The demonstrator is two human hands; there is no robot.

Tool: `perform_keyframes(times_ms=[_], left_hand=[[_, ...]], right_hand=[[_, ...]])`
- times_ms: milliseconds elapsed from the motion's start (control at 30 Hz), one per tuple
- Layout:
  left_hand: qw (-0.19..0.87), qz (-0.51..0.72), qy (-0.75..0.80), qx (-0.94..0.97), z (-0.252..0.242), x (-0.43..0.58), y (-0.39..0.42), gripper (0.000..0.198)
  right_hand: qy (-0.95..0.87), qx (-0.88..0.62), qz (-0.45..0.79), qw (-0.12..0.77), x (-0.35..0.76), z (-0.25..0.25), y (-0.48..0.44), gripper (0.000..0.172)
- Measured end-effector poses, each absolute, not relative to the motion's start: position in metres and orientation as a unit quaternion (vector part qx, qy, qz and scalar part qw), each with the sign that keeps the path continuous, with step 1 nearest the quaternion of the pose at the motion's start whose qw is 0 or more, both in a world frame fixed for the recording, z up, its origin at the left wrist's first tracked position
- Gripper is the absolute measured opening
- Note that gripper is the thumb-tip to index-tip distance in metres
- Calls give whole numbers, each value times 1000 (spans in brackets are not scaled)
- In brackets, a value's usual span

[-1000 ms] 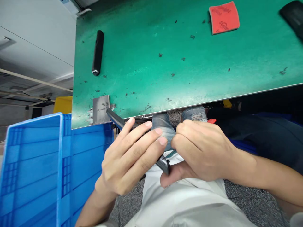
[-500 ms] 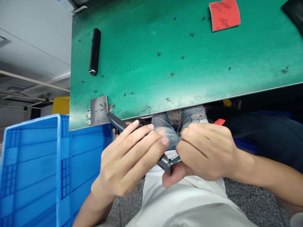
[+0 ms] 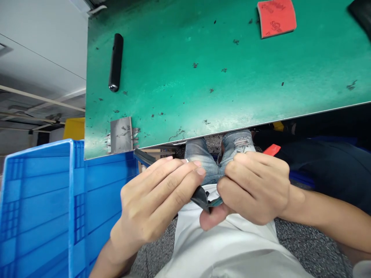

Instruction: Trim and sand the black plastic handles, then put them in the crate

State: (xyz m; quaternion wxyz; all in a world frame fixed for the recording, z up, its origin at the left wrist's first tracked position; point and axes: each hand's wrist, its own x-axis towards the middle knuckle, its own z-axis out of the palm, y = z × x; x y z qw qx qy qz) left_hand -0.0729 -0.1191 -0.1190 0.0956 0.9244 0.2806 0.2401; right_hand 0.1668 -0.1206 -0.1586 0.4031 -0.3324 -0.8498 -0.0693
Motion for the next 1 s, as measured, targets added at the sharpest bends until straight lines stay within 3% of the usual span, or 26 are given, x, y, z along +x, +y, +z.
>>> perform_keyframes(times_ms=[333,500,1000], left_hand=[[97,297,287,906,-130,-68,-121,34],[57,303,272,912,-132,-66,-119,25],[65,295,277,912,-138,-66,-119,29]], right_hand=[[-848,-318,5,423,168,-160,-124,50],[-866,-327,84,369,168,-155,-123,50],[-861,-314,29,400,168,-166,-127,46]])
